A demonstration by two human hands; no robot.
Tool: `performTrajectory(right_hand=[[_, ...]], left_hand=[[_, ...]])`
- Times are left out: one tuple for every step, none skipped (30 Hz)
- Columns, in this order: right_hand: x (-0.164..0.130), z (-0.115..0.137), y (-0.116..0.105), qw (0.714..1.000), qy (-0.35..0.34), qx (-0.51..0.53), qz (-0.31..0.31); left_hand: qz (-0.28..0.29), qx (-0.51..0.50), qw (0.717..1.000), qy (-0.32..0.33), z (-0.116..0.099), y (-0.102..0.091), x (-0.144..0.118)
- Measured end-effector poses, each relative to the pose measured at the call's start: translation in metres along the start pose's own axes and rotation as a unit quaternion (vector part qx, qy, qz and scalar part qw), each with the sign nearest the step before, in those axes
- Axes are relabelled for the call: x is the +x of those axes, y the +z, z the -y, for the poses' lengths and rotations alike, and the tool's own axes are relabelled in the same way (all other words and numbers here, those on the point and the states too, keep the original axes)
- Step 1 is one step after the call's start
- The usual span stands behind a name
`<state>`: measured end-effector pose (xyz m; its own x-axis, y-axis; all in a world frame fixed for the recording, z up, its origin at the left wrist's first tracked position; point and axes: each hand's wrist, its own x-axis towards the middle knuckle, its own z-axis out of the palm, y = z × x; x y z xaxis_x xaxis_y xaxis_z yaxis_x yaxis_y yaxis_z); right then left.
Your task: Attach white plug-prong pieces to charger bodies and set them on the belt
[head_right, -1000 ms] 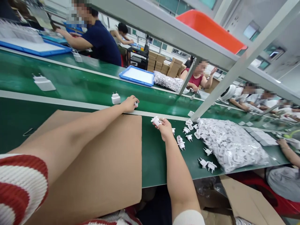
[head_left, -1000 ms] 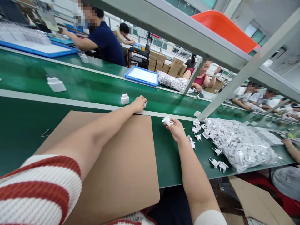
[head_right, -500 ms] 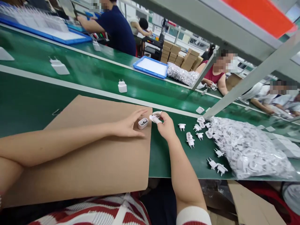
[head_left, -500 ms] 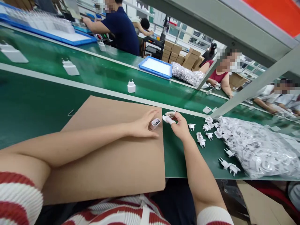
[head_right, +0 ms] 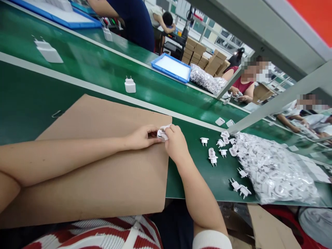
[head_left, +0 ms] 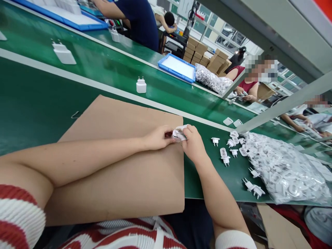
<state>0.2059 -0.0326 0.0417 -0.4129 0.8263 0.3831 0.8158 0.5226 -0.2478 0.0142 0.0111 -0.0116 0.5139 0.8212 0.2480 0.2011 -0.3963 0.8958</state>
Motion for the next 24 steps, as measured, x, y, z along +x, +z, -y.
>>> performTrajectory(right_hand=[[0.0, 0.001, 0.0, 1.0, -0.005, -0.013, -0.001], [0.0, 0.002, -0.001, 1.0, -0.01, -0.022, -0.002], [0.0, 0.003, -0.001, 0.999, -0.015, -0.029, -0.005], [0.0, 0.003, -0.001, 0.999, -0.019, -0.033, -0.007], [0.0, 0.004, -0.001, 0.999, -0.021, -0.036, -0.009], [0.0, 0.004, -0.001, 0.999, -0.022, -0.039, -0.01], [0.0, 0.004, -0.001, 0.999, -0.019, -0.041, -0.009], [0.0, 0.004, -0.001, 0.999, -0.015, -0.043, -0.008], [0.0, 0.004, -0.001, 0.999, -0.009, -0.045, -0.007], [0.001, 0.004, 0.0, 0.999, -0.003, -0.046, -0.006], [0.001, 0.004, 0.0, 0.999, 0.002, -0.046, -0.005], [0.002, 0.004, 0.0, 0.999, 0.005, -0.045, -0.004], [0.002, 0.004, 0.0, 0.999, 0.006, -0.045, -0.004], [0.002, 0.004, 0.0, 0.999, 0.007, -0.046, -0.004], [0.003, 0.005, 0.0, 0.999, 0.008, -0.048, -0.003], [0.003, 0.005, 0.001, 0.999, 0.011, -0.05, -0.002], [0.004, 0.005, 0.001, 0.999, 0.015, -0.051, 0.0], [0.004, 0.005, 0.001, 0.998, 0.021, -0.052, 0.0], [0.005, 0.005, 0.001, 0.998, 0.027, -0.052, -0.001], [0.005, 0.006, 0.001, 0.998, 0.032, -0.051, -0.002], [0.006, 0.006, 0.001, 0.998, 0.035, -0.05, -0.003], [0.006, 0.006, 0.001, 0.998, 0.039, -0.051, -0.004], [0.006, 0.006, 0.001, 0.998, 0.042, -0.052, -0.004], [0.006, 0.007, 0.0, 0.998, 0.046, -0.052, -0.003]], left_hand=[[0.0, 0.001, 1.0, 0.001, 0.0, 0.0, 0.0], [0.0, 0.001, 1.0, 0.003, 0.0, 0.0, 0.0], [-0.001, 0.0, 1.0, 0.004, 0.0, 0.0, 0.0], [-0.002, 0.0, 1.0, 0.004, -0.001, -0.001, 0.0], [-0.002, 0.0, 1.0, 0.004, -0.001, -0.001, 0.0], [-0.003, 0.001, 1.0, 0.004, -0.001, -0.001, 0.0], [-0.003, 0.0, 1.0, 0.003, -0.002, -0.001, 0.0], [-0.003, -0.002, 1.0, 0.002, -0.002, -0.001, 0.0], [-0.002, -0.006, 1.0, 0.002, -0.002, -0.001, 0.0], [-0.001, -0.01, 1.0, 0.001, -0.002, -0.001, 0.0], [-0.002, -0.013, 1.0, 0.0, -0.002, -0.001, 0.0], [-0.002, -0.014, 1.0, -0.001, -0.002, -0.001, 0.001], [-0.003, -0.012, 1.0, -0.003, -0.001, -0.001, 0.001], [-0.004, -0.009, 1.0, -0.004, -0.001, -0.001, 0.001], [-0.006, -0.005, 1.0, -0.005, -0.001, -0.001, 0.002], [-0.008, -0.001, 1.0, -0.004, 0.0, -0.001, 0.002], [-0.008, 0.002, 1.0, -0.002, -0.001, 0.0, 0.002], [-0.006, 0.005, 1.0, 0.0, -0.001, 0.0, 0.001], [-0.007, 0.009, 1.0, 0.004, -0.002, 0.0, 0.0], [-0.01, 0.017, 1.0, 0.012, -0.004, 0.001, -0.002], [-0.015, 0.031, 0.999, 0.025, -0.005, 0.002, -0.005], [-0.023, 0.052, 0.997, 0.042, -0.006, 0.003, -0.007], [-0.034, 0.082, 0.994, 0.063, -0.006, 0.004, -0.011], [-0.045, 0.118, 0.988, 0.086, -0.005, 0.005, -0.013]])
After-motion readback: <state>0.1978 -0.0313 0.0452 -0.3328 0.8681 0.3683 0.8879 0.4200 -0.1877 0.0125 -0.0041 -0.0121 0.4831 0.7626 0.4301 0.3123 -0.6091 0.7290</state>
